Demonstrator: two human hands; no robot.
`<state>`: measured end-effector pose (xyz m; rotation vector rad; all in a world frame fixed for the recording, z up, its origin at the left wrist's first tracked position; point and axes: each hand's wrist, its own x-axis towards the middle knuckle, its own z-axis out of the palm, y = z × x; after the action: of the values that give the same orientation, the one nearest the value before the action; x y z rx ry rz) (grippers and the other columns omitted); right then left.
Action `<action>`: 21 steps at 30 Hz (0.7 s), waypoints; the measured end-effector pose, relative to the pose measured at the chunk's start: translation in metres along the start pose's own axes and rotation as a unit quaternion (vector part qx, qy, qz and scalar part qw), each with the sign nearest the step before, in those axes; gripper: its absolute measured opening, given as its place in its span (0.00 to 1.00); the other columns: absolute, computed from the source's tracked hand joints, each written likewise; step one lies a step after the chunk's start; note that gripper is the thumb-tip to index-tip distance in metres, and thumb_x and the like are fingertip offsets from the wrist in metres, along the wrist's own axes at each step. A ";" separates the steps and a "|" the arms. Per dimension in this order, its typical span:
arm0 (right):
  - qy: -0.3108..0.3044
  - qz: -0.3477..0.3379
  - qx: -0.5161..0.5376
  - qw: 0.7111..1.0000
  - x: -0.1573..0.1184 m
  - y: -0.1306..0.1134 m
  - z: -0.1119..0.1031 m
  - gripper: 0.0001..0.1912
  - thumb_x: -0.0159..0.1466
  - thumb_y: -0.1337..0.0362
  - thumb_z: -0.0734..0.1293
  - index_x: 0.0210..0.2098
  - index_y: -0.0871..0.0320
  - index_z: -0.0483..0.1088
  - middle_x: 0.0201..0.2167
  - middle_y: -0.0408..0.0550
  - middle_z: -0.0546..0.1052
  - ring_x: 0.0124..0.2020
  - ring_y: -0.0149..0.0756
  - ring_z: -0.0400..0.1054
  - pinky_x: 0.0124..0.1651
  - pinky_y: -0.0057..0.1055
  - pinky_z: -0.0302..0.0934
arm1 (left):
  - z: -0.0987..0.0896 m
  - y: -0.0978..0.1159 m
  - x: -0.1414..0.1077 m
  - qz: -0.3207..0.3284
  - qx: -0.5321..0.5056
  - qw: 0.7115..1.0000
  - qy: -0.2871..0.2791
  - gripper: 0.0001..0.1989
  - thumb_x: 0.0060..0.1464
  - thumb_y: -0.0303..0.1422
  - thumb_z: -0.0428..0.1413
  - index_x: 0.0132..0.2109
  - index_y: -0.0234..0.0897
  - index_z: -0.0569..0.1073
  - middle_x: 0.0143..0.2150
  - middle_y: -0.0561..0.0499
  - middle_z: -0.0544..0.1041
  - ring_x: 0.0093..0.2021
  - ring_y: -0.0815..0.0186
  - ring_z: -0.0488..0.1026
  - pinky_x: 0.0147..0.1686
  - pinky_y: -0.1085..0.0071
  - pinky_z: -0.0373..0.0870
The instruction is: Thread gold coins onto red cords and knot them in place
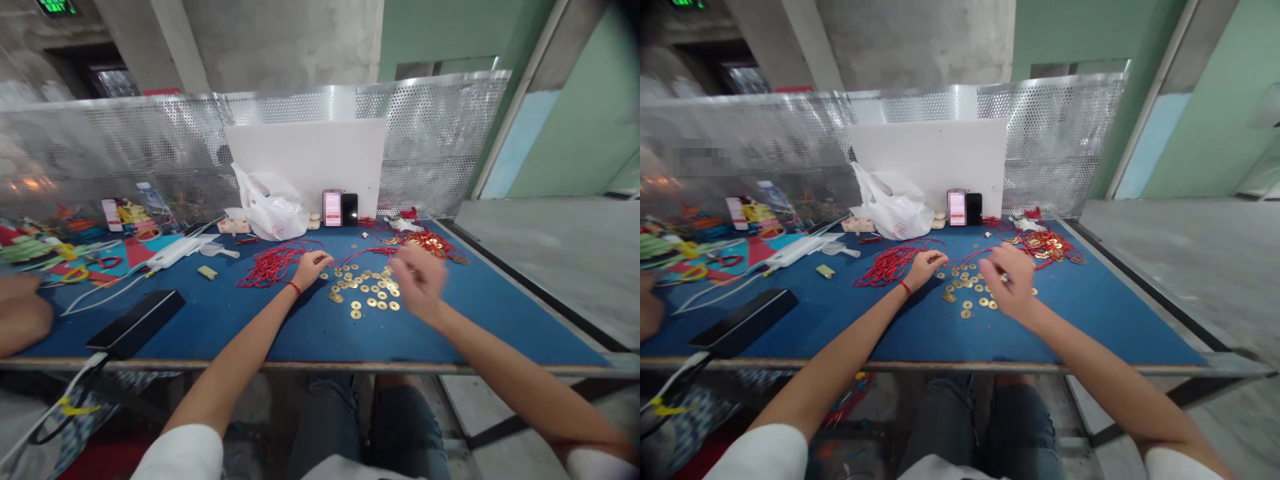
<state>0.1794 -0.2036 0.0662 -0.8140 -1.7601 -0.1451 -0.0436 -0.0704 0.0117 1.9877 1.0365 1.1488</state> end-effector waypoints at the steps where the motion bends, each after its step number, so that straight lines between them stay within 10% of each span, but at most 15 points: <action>1: -0.029 0.014 -0.017 0.999 0.003 0.007 0.013 0.13 0.65 0.59 0.59 0.28 0.59 0.67 0.24 0.47 0.69 0.29 0.34 0.61 0.35 0.32 0.56 | 0.007 0.009 0.001 -0.002 -0.033 0.999 -0.017 0.13 0.49 0.39 0.56 0.31 0.31 0.74 0.24 0.52 0.73 0.23 0.71 0.66 0.25 0.76 0.61; 7: -0.161 0.177 0.090 0.967 0.007 0.056 0.074 0.17 0.65 0.54 0.56 0.44 0.59 0.66 0.41 0.52 0.73 0.41 0.38 0.66 0.45 0.34 0.58 | 0.037 0.047 0.008 -0.034 -0.195 0.979 -0.040 0.16 0.46 0.42 0.58 0.32 0.30 0.73 0.18 0.58 0.64 0.19 0.76 0.56 0.20 0.77 0.53; 12: -0.203 0.233 0.115 0.944 0.002 0.066 0.064 0.19 0.62 0.51 0.59 0.24 0.60 0.65 0.17 0.40 0.62 0.22 0.29 0.56 0.27 0.27 0.50 | 0.033 0.049 0.002 -0.070 -0.192 0.972 -0.115 0.18 0.45 0.43 0.59 0.34 0.30 0.72 0.23 0.55 0.68 0.19 0.78 0.55 0.19 0.77 0.48; 21: -0.215 0.205 0.048 0.954 -0.004 0.075 0.063 0.20 0.61 0.54 0.60 0.19 0.59 0.60 0.16 0.39 0.58 0.21 0.27 0.51 0.25 0.27 0.43 | 0.028 0.045 -0.002 -0.068 -0.107 0.977 -0.169 0.16 0.44 0.41 0.61 0.34 0.30 0.75 0.25 0.53 0.71 0.23 0.75 0.62 0.23 0.77 0.55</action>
<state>0.1733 -0.1179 0.0180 -1.1841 -1.9328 0.4210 -0.0048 -0.0982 0.0344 1.8286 0.8213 0.7774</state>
